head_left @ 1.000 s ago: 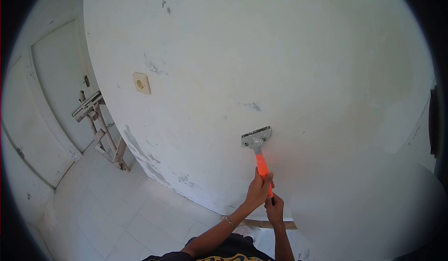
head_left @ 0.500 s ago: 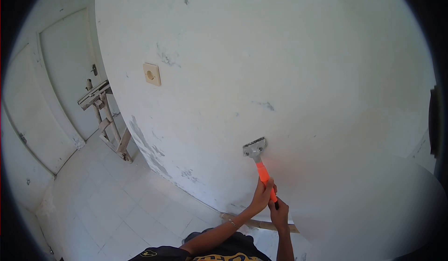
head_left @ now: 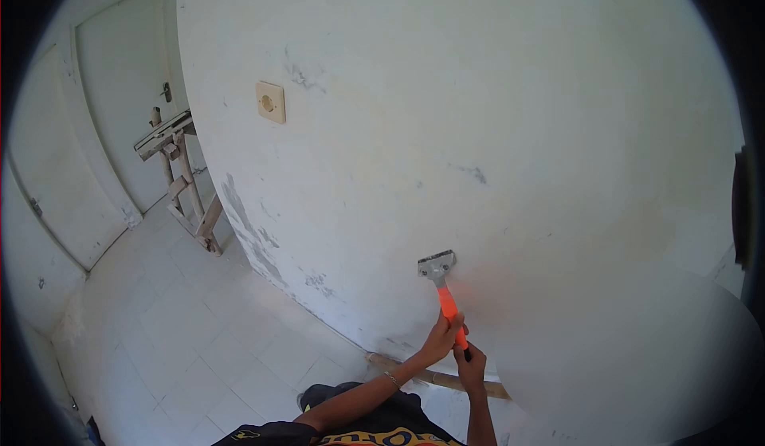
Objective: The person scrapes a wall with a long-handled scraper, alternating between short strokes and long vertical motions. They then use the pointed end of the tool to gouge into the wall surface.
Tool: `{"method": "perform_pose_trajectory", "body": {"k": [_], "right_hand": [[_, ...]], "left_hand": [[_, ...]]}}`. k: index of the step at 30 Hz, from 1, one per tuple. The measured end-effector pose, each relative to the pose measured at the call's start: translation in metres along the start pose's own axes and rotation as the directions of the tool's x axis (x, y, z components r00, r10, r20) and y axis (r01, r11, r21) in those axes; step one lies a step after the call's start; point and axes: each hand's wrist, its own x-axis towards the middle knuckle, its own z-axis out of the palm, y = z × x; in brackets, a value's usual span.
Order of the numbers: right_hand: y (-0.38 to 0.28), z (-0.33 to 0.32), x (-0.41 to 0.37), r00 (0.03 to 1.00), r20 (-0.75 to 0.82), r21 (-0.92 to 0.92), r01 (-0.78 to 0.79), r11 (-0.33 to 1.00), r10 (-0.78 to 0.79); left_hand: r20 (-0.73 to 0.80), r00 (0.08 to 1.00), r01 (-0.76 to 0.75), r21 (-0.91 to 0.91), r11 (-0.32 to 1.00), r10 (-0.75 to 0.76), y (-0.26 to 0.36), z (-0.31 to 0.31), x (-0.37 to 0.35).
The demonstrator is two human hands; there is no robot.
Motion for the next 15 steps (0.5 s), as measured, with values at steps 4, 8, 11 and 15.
{"method": "perform_pose_trajectory", "body": {"k": [4,8,11,15], "right_hand": [[0.038,-0.007,-0.011,1.000,0.006,0.045,0.015,0.999,-0.016],[-0.004,0.023,0.003,0.999,-0.025,0.009,0.043,0.999,-0.043],[-0.023,0.032,0.005,1.000,-0.020,-0.027,0.011,1.000,-0.012],[0.029,0.015,-0.008,0.998,0.021,0.089,-0.055,0.995,0.054]], "left_hand": [[0.109,0.991,0.064,0.101,0.993,-0.074,-0.022,0.003,-0.007],[-0.050,0.997,-0.060,0.119,0.991,0.066,-0.004,-0.021,0.009],[-0.120,0.986,-0.108,0.090,0.990,0.119,0.011,-0.023,0.012],[0.022,0.996,-0.090,0.171,0.981,0.087,-0.042,-0.014,0.001]]}}
